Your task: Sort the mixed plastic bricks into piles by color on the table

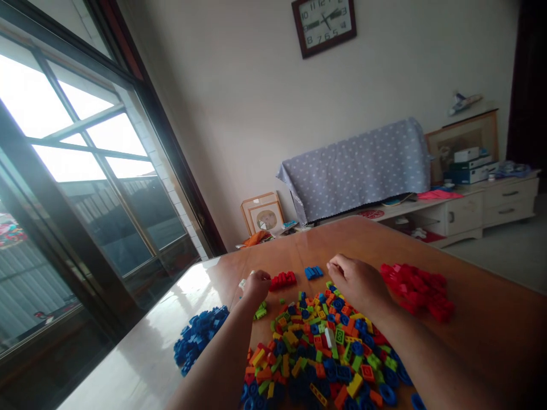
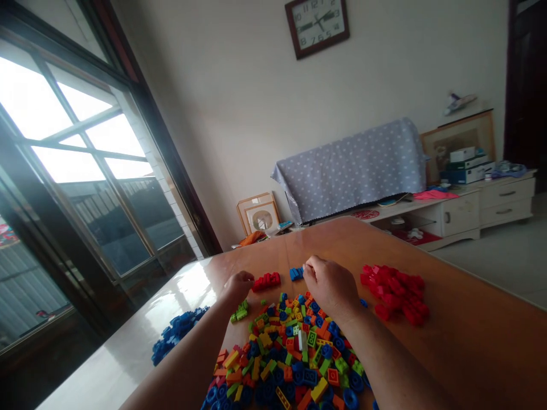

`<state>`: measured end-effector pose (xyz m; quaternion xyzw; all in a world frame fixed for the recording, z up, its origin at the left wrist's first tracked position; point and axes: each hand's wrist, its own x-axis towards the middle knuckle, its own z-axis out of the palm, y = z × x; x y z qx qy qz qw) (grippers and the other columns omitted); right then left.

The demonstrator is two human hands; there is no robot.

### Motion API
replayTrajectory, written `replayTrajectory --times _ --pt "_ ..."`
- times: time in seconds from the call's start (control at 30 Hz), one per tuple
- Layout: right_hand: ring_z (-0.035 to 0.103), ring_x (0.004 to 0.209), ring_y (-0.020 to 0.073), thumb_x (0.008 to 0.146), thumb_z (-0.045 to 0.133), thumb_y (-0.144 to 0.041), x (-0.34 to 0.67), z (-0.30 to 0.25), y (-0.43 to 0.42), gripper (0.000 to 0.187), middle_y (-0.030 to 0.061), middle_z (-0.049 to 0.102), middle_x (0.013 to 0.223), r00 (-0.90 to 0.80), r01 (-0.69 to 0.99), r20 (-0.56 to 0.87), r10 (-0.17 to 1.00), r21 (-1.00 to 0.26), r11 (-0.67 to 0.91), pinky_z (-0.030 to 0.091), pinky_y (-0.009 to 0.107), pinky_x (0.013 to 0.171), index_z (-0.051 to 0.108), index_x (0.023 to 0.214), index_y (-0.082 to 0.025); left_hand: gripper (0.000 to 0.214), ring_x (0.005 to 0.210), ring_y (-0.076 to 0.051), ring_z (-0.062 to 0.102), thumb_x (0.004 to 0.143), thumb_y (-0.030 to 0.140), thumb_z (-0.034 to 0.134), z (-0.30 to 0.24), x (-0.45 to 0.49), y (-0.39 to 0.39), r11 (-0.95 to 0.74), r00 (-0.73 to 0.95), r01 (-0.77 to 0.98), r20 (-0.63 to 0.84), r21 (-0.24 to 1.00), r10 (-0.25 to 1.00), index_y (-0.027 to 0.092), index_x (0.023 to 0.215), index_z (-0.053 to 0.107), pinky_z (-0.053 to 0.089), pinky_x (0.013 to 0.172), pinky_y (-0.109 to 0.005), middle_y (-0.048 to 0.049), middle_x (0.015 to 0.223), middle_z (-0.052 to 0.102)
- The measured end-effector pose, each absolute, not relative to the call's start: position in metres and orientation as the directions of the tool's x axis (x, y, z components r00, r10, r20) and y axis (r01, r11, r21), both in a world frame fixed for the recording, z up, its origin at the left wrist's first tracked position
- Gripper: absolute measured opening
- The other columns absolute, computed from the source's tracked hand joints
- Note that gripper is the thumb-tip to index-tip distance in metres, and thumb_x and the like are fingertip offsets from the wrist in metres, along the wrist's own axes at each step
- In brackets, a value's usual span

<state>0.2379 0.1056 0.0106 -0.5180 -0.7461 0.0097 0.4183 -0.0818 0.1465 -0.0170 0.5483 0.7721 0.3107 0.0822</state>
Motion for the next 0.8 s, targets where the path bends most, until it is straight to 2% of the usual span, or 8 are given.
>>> replayTrajectory --times 0.13,0.37,0.53,0.8 --pt "0.064 0.069 0.0162 0.099 0.045 -0.035 0.238 0.01 0.106 0.026 0.0014 0.068 0.072 -0.109 0.77 0.616 0.78 -0.444 0.458 0.024 0.028 0.059 0.061 0.082 -0.023 0.017 0.074 -0.016 0.064 0.072 0.015 0.067 -0.023 -0.081 0.164 0.211 -0.361 0.824 0.201 0.526 0.911 0.02 0.087 0.075 0.043 0.064 -0.024 -0.0028 0.082 0.074" --pt "0.064 0.071 0.0166 0.098 0.045 -0.036 0.239 0.009 0.107 0.026 0.0018 0.068 0.073 -0.109 0.774 0.604 0.79 -0.447 0.448 0.025 0.028 0.059 0.062 0.083 -0.023 0.03 0.081 -0.015 0.066 0.077 0.013 0.064 -0.03 -0.08 0.173 0.185 -0.323 0.845 0.204 0.502 0.924 0.02 0.105 0.074 0.046 0.069 -0.022 -0.0038 0.094 0.076" --pt "0.064 0.071 0.0168 0.098 0.044 -0.037 0.238 0.011 0.106 0.027 0.0022 0.068 0.072 -0.109 0.771 0.594 0.797 -0.456 0.445 0.024 0.028 0.059 0.062 0.083 -0.023 0.026 0.083 -0.015 0.065 0.079 0.012 0.06 -0.029 -0.081 0.158 0.135 -0.257 0.869 0.202 0.476 0.945 0.02 0.1 0.074 0.046 0.07 -0.022 -0.0026 0.093 0.075" --pt "0.063 0.067 0.0158 0.098 0.045 -0.037 0.239 0.011 0.105 0.027 0.0013 0.068 0.072 -0.118 0.765 0.59 0.799 -0.459 0.452 0.022 0.029 0.057 0.061 0.083 -0.023 0.022 0.077 -0.015 0.062 0.072 0.009 0.059 -0.025 -0.072 0.129 0.011 -0.077 0.911 0.144 0.412 0.987 0.018 0.084 0.075 0.044 0.069 -0.022 0.0006 0.078 0.071"
